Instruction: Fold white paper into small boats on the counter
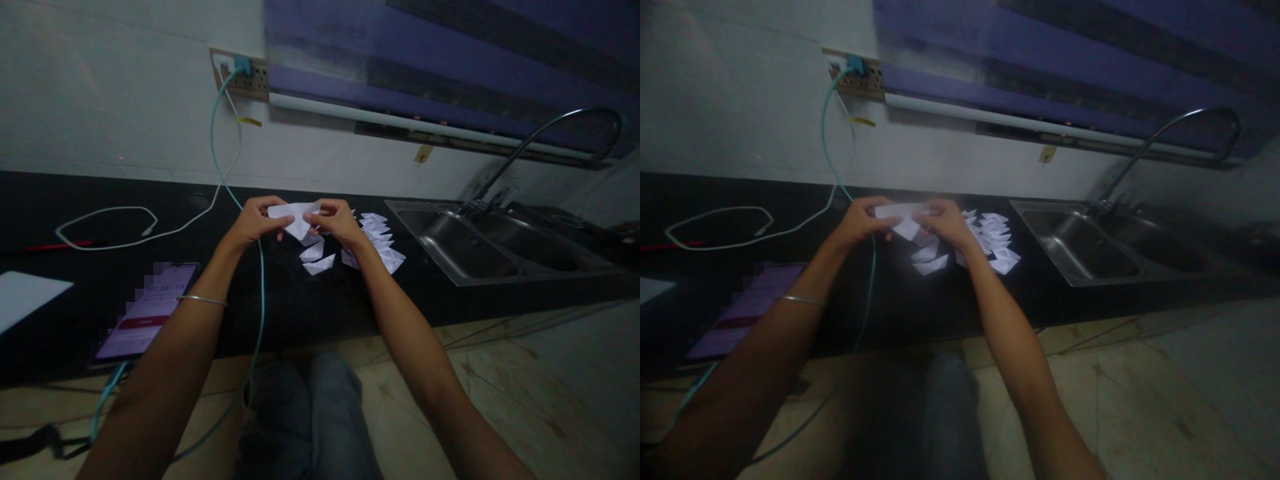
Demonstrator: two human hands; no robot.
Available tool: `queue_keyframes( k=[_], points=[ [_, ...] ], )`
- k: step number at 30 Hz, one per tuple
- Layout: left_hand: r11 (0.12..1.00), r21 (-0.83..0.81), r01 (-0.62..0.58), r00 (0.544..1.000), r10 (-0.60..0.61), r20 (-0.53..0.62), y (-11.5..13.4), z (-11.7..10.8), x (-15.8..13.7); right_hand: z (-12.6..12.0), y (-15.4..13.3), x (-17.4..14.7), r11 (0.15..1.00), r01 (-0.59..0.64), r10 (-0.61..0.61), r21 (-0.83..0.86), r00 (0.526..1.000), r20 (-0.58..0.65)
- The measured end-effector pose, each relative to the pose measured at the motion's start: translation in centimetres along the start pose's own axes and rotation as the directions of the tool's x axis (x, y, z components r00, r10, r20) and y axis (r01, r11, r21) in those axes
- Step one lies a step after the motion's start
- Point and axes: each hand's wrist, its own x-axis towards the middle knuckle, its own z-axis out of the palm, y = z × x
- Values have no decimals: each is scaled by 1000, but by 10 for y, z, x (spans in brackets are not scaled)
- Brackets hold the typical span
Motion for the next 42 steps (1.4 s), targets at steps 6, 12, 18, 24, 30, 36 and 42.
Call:
queue_keyframes(
  k=[6, 12, 18, 24, 30, 36, 42],
  points=[
    [999, 44, 19, 998, -21, 56, 3, 0, -3, -1, 10, 6, 998, 58, -59, -33, 998, -37],
    [1000, 0, 22, 999, -22, 30, 2, -5, -1, -2, 11, 6, 995, 104, -104, 3, 994, -35],
    [983, -178, 51, 998, -44, 42, -6, -10, 1, -4, 13, 6, 990, 102, -98, 96, 994, -44],
    [979, -198, 53, 998, -47, 34, -7, -10, 4, -6, 12, 9, 991, 83, -78, 103, 995, -57],
    [974, -226, 21, 1000, -23, -10, -4, -10, 4, -4, 13, 9, 993, 96, -92, 69, 994, -58],
    [977, -212, 9, 1000, -5, 19, -4, -12, 2, -5, 17, 10, 992, 122, -121, 13, 991, -50],
    [954, -297, 37, 997, -14, 81, -17, -14, 9, -6, 16, 10, 986, 130, -141, -107, 984, -105]
  ],
)
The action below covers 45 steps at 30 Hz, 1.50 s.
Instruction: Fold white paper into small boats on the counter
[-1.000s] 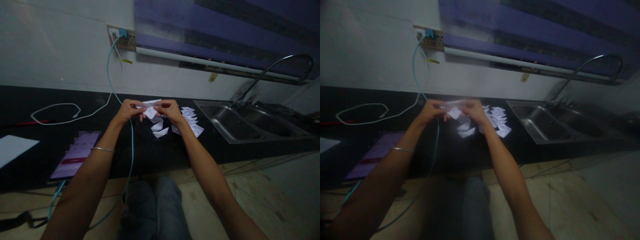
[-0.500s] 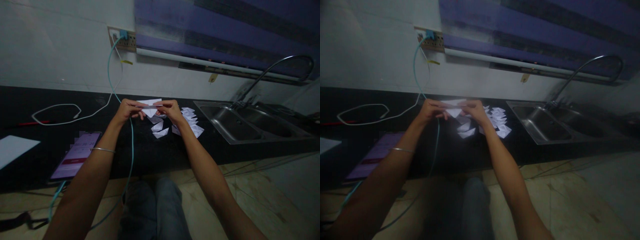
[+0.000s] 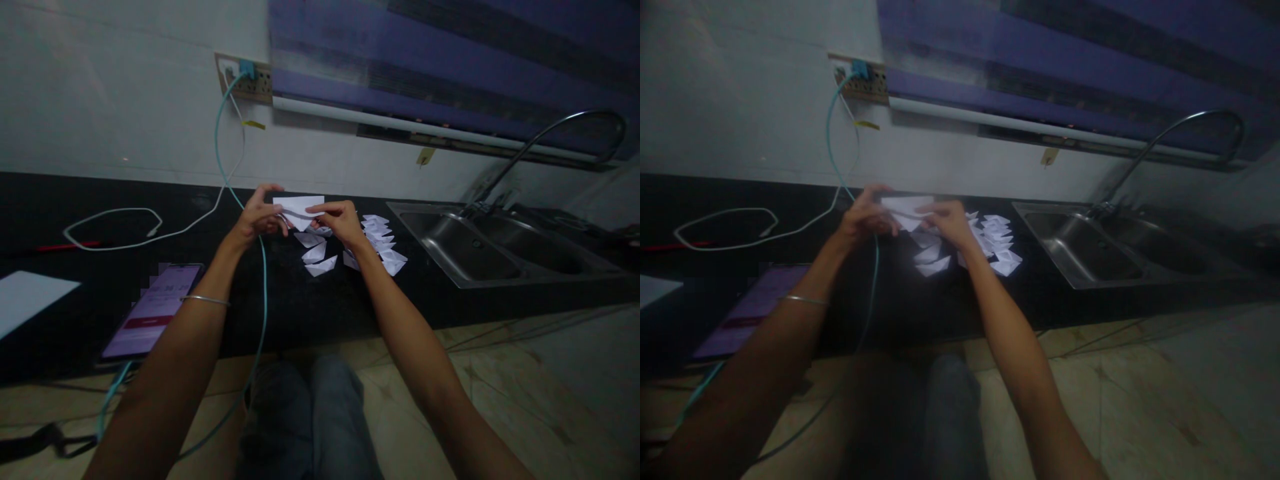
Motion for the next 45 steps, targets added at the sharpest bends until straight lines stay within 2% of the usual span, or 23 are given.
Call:
queue_keyframes(
  k=[3, 6, 8, 11, 15, 17, 19, 21, 23, 25, 28, 31, 35, 40, 45],
  points=[
    [998, -22, 54, 998, -54, -25, -11, 2, 6, 1, -2, 0, 999, 31, -31, -11, 999, -21],
    [980, 91, 180, 982, -184, 39, -18, 7, 7, 2, -5, -1, 997, 49, -50, -53, 999, -2],
    [969, 138, 205, 976, -213, 44, -18, 10, 5, 3, -7, -2, 994, 47, -46, -94, 999, 12],
    [969, 174, 176, 984, -179, 3, -15, 12, 1, 2, -9, -3, 994, 37, -32, -102, 998, 52],
    [963, 242, 116, 992, -101, -76, -10, 15, -2, -1, -15, -5, 999, 44, -41, -21, 987, 153],
    [957, 279, 84, 992, -53, -115, -8, 18, -2, -1, -19, -7, 999, 47, -50, 21, 986, 159],
    [948, 315, 56, 990, -12, -139, -6, 21, -3, 0, -23, -7, 996, 41, -49, 77, 993, 103],
    [938, 344, 36, 990, 14, -142, -4, 25, -4, 3, -25, -7, 988, 31, -31, 152, 1000, -2],
    [931, 363, 24, 990, 29, -141, -2, 28, -5, 5, -23, -5, 976, -3, 24, 217, 995, -93],
    [928, 373, 18, 989, 38, -141, 0, 30, -6, 6, -20, -3, 967, -79, 110, 242, 987, -115],
    [926, 379, 10, 990, 44, -132, 2, 33, -7, 7, -14, -2, 964, -196, 202, 181, 979, -16],
    [923, 385, 10, 992, 40, -121, 2, 35, -8, 9, -8, -3, 969, -233, 227, 78, 971, 72],
    [928, 371, 30, 994, 12, -110, 0, 34, -7, 13, -1, -4, 980, -195, 193, 32, 980, 59],
    [956, 291, 37, 996, -12, -89, -4, 34, -8, 17, -5, -6, 986, -166, 166, 29, 986, 18],
    [939, 344, -2, 997, 28, -71, -6, 30, -7, 16, -6, -6, 984, -173, 172, 44, 985, 34]
  ],
)
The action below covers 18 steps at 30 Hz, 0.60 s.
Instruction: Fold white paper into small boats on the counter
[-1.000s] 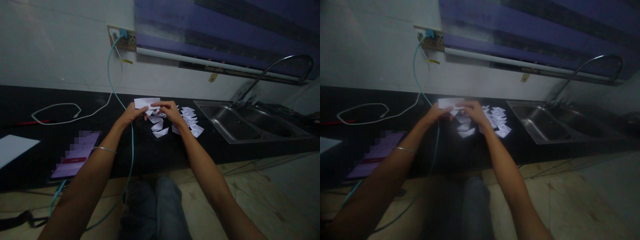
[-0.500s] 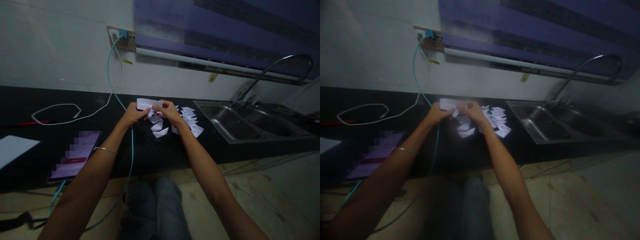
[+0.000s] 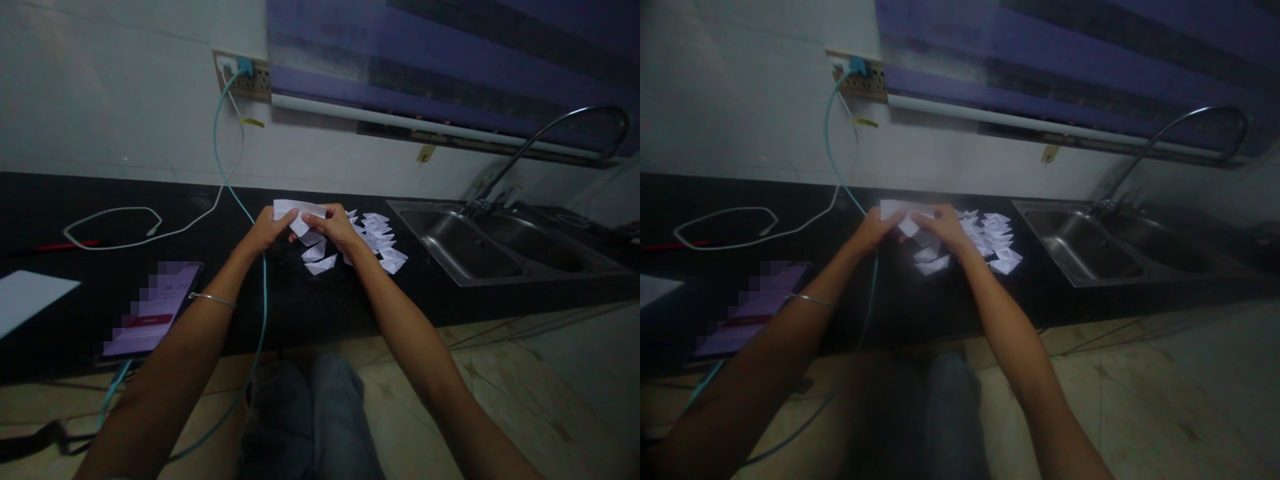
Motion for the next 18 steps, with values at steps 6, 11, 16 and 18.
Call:
queue_keyframes(
  k=[6, 11, 16, 18],
  points=[
    [996, -90, 18, 996, -11, 85, -6, -5, 6, -7, 4, 5, 993, -39, 29, 108, 995, 91],
    [984, -145, 104, 979, -75, 192, -6, -5, 8, -12, -5, 1, 983, -86, 58, 160, 984, 170],
    [992, -99, 76, 983, -58, 173, -5, -10, 8, -17, -6, 0, 997, -55, 48, 54, 992, 118],
    [999, -37, 12, 998, -9, 68, -5, -14, 8, -19, -4, 2, 1000, -19, 20, -16, 998, 61]
  ],
)
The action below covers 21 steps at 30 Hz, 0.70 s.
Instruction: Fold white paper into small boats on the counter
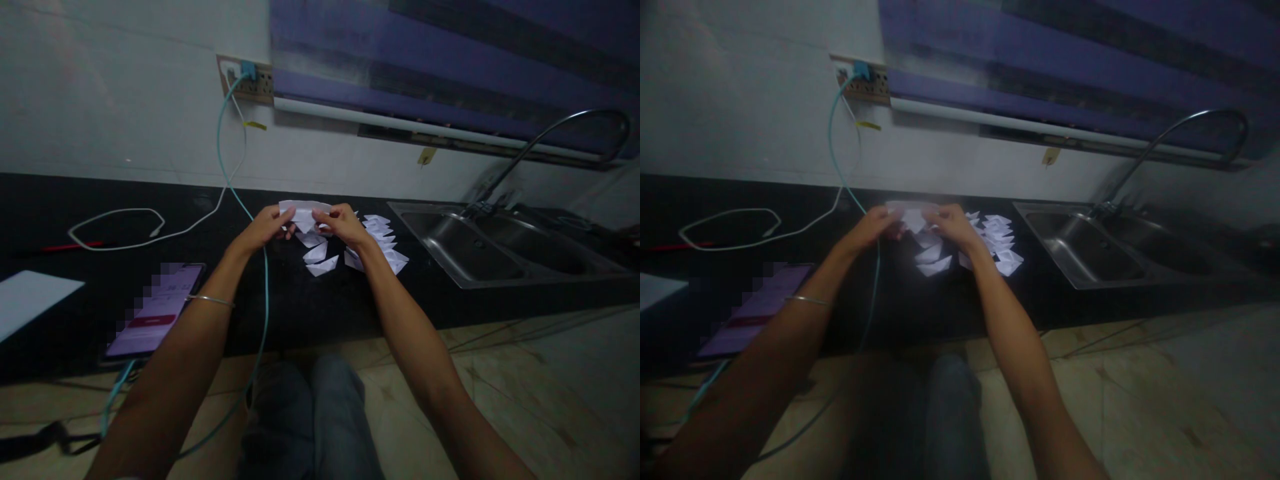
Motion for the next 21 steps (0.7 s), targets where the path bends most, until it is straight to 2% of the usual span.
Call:
queue_keyframes(
  k=[2, 4, 8, 14, 18, 21],
  points=[
    [996, 71, -49, 991, 58, -121, 0, -4, -1, -2, 2, 2, 994, 45, -53, -102, 996, -77],
    [993, 102, -56, 981, 74, -181, 1, -7, -3, -3, 2, 4, 975, 89, -117, -202, 985, -130],
    [996, 83, -19, 989, 31, -142, 5, -8, -5, -2, 0, 3, 953, 117, -164, -279, 975, -150],
    [999, -5, 41, 986, -42, -164, 6, -6, -3, 0, -6, 0, 956, 148, -189, -255, 971, -144],
    [997, -70, 43, 980, -56, -190, 3, -2, 0, 2, -5, 1, 979, 98, -119, -181, 987, -104],
    [994, -106, 28, 979, -49, -197, 2, 2, 1, 4, -3, 4, 992, 88, -98, -89, 987, -126]
  ],
)
